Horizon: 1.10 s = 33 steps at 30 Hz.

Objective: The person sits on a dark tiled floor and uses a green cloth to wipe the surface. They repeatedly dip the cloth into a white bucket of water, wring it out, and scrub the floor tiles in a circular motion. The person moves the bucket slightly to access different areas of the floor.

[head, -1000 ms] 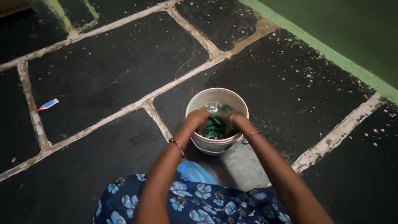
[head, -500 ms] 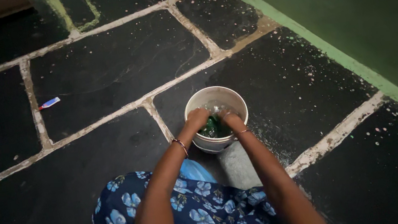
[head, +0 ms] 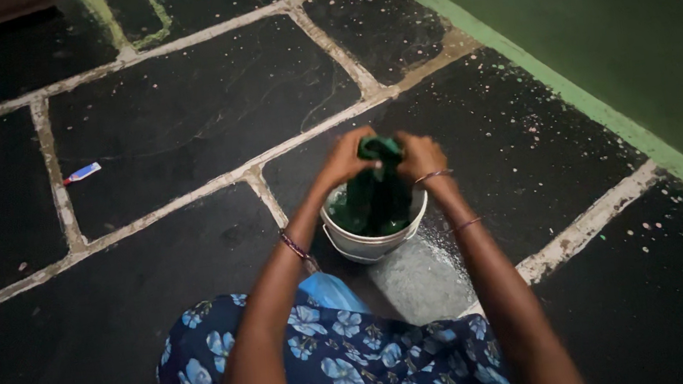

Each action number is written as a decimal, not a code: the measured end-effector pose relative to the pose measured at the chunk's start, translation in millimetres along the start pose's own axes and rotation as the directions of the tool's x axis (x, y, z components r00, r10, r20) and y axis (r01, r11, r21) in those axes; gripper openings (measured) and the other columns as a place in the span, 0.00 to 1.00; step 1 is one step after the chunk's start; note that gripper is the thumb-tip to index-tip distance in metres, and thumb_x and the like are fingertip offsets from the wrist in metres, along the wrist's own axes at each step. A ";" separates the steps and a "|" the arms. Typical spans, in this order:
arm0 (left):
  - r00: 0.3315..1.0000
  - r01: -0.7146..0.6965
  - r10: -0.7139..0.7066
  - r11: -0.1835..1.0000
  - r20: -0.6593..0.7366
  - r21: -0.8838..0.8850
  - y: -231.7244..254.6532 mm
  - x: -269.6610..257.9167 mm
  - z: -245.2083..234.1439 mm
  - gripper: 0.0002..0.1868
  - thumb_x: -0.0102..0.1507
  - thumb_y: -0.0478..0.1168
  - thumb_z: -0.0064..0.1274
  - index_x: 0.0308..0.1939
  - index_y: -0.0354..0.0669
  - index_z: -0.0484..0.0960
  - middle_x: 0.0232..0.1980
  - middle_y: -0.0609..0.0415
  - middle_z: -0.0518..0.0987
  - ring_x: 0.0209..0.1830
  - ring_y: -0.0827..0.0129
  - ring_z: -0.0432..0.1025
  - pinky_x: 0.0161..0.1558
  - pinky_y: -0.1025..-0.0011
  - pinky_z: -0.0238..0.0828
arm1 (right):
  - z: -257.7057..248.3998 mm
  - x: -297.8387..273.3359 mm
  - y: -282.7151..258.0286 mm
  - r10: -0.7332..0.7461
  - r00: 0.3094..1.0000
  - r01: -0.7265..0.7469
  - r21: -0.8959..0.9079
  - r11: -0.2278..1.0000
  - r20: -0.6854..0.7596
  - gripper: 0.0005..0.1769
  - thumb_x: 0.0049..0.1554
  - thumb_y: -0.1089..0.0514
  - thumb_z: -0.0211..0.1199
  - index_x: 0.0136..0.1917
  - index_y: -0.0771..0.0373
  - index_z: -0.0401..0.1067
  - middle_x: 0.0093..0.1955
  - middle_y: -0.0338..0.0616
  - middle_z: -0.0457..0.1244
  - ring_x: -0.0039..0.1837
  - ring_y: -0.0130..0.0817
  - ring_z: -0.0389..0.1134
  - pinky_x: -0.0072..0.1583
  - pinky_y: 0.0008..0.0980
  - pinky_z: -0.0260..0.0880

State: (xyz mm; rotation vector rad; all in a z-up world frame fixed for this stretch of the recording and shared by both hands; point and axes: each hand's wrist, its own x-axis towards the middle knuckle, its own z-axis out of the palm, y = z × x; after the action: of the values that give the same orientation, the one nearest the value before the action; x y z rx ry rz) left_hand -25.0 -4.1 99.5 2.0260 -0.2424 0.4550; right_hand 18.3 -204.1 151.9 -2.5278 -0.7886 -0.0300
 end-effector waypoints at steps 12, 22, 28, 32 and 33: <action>0.967 0.061 -0.126 0.959 0.222 0.277 -98.0 19.5 -2.5 0.30 0.41 0.43 0.77 0.43 0.41 0.79 0.44 0.45 0.83 0.45 0.57 0.77 0.47 0.59 0.74 | 11.4 5.7 -19.0 -0.002 0.998 0.008 -0.094 0.996 0.068 0.25 0.52 0.57 0.65 0.63 0.48 0.74 0.52 0.60 0.69 0.56 0.63 0.70 0.57 0.56 0.72; 0.727 0.146 -0.478 0.809 0.492 0.570 -159.5 -22.3 62.8 0.30 0.39 0.41 0.76 0.45 0.42 0.86 0.48 0.43 0.86 0.49 0.52 0.81 0.52 0.58 0.77 | 158.6 19.5 73.7 0.003 0.827 0.127 -0.192 0.973 0.563 0.29 0.42 0.50 0.74 0.57 0.59 0.77 0.56 0.56 0.69 0.60 0.50 0.72 0.60 0.44 0.73; 0.715 0.209 -0.592 0.689 0.372 0.694 -148.2 -31.2 75.3 0.31 0.41 0.40 0.77 0.48 0.40 0.84 0.51 0.41 0.83 0.53 0.51 0.78 0.53 0.58 0.77 | 168.7 19.9 76.2 0.057 0.743 0.140 -0.239 0.961 0.667 0.24 0.42 0.50 0.74 0.51 0.62 0.81 0.54 0.55 0.72 0.57 0.46 0.75 0.58 0.42 0.75; 0.683 0.101 -0.621 0.603 0.385 0.791 -145.1 -37.5 85.7 0.26 0.47 0.43 0.74 0.47 0.38 0.87 0.54 0.38 0.84 0.55 0.50 0.79 0.56 0.59 0.77 | 186.1 20.0 84.7 0.067 0.742 0.153 -0.265 0.952 0.667 0.24 0.42 0.52 0.73 0.53 0.60 0.80 0.55 0.56 0.71 0.58 0.48 0.74 0.58 0.44 0.74; 0.709 0.090 -0.591 0.618 0.385 0.781 -144.0 -38.3 89.2 0.24 0.48 0.40 0.72 0.47 0.38 0.87 0.54 0.37 0.83 0.55 0.49 0.78 0.55 0.59 0.77 | 189.6 18.8 88.3 0.070 0.754 0.143 -0.268 0.953 0.653 0.25 0.42 0.52 0.73 0.54 0.60 0.79 0.55 0.56 0.71 0.58 0.49 0.74 0.58 0.44 0.74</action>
State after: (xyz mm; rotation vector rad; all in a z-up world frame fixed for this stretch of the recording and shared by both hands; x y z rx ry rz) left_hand 10.8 -14.6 -70.1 2.8908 -0.0102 -0.5190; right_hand 58.8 -170.3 -51.3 -2.8285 -1.1716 0.8410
